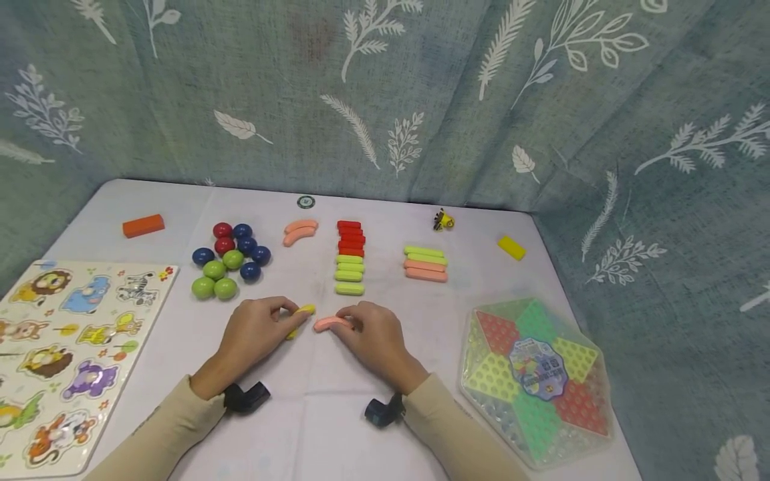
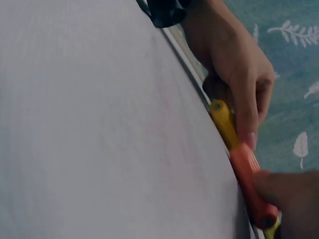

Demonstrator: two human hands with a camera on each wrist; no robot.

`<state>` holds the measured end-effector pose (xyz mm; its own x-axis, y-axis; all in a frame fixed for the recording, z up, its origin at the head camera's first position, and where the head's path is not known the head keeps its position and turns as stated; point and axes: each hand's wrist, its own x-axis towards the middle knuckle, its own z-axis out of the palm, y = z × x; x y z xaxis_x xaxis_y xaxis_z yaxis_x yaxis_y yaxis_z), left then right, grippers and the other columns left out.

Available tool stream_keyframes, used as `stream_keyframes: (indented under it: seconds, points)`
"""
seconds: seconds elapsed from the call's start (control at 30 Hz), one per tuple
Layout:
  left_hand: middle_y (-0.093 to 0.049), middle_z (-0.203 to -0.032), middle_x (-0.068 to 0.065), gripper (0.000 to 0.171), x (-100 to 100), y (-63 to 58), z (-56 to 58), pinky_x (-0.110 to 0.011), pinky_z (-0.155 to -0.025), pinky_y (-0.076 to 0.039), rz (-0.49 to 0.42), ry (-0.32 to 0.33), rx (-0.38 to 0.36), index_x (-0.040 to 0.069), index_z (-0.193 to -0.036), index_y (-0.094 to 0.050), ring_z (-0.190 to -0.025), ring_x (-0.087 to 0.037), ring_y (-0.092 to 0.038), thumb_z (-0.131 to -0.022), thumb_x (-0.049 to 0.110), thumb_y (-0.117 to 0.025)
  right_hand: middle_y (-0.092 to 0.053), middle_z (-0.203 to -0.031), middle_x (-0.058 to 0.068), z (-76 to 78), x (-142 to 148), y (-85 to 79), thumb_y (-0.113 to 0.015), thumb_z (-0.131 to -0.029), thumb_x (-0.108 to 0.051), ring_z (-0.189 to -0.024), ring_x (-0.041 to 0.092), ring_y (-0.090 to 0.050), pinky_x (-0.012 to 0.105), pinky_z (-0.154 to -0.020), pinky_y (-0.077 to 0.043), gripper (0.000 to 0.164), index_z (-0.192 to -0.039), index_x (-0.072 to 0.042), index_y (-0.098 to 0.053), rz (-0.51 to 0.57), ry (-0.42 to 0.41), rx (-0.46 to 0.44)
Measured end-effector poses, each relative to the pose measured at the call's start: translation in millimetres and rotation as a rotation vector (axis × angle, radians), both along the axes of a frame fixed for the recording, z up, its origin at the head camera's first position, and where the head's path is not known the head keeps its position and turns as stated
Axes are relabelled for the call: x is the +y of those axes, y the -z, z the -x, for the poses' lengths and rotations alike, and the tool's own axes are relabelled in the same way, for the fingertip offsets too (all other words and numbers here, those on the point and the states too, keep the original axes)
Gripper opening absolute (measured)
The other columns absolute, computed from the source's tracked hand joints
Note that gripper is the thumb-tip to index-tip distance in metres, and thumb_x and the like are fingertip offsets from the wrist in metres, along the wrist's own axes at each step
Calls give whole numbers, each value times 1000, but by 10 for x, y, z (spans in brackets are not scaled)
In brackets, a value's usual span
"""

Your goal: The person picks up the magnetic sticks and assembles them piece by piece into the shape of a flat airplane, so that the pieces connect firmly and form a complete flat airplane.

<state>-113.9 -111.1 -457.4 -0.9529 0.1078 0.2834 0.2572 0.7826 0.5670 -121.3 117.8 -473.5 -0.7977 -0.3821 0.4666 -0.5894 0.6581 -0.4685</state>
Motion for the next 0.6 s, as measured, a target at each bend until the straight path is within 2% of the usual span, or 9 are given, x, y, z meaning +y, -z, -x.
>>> stream_keyframes:
  seconds: [0.1, 0.17, 0.27, 0.37, 0.47, 0.6]
  points:
    - [-38, -44, 12, 23, -1, 13, -1, -28, -41, -27, 8, 40, 10, 21, -82, -73, -41, -6, -36, -78, 44, -73, -45, -69, -16, 3, 26, -5, -68, -85, -35, -56, 1, -38, 20, -49, -31, 24, -107, -25, -71, -17, -74, -9]
    - [-36, -45, 13, 24, 14, 22, -7, -27, -42, -27, 17, 86, 9, 22, -84, -73, -42, -6, -35, -78, 45, -73, -44, -69, -12, 15, 37, 0, -68, -86, -30, -57, 3, -37, 21, -49, -30, 26, -111, -23, -70, 9, -70, -5]
    - [-35, -45, 14, 23, 47, 24, -28, -27, -44, -26, 31, 147, 6, 23, -85, -73, -44, -5, -35, -77, 45, -73, -43, -68, -5, 38, 41, 20, -71, -84, -25, -59, 5, -37, 22, -51, -31, 20, -102, -17, -68, 72, -8, 9]
    - [-34, -45, 15, 21, 77, 22, -43, -26, -45, -25, 31, 176, 1, 25, -84, -72, -44, -4, -34, -77, 45, -74, -43, -65, -4, 42, 35, 35, -71, -83, -25, -58, 5, -37, 22, -50, -31, 11, -89, -19, -66, 102, 33, 14]
    - [-33, -45, 15, 20, 87, 22, -46, -26, -44, -25, 27, 170, 18, 24, -83, -73, -44, -4, -33, -77, 44, -74, -45, -66, -7, 25, 21, 39, -71, -82, -33, -57, 4, -38, 21, -49, -31, 14, -89, -22, -68, 73, 8, 12]
    - [-33, -44, 13, 22, 55, 33, -32, -26, -42, -24, 30, 100, 52, 22, -82, -73, -42, -5, -33, -78, 43, -74, -48, -70, -9, 2, 2, 28, -74, -78, -43, -58, 2, -39, 20, -50, -32, 28, -95, -21, -69, 36, -22, 11]
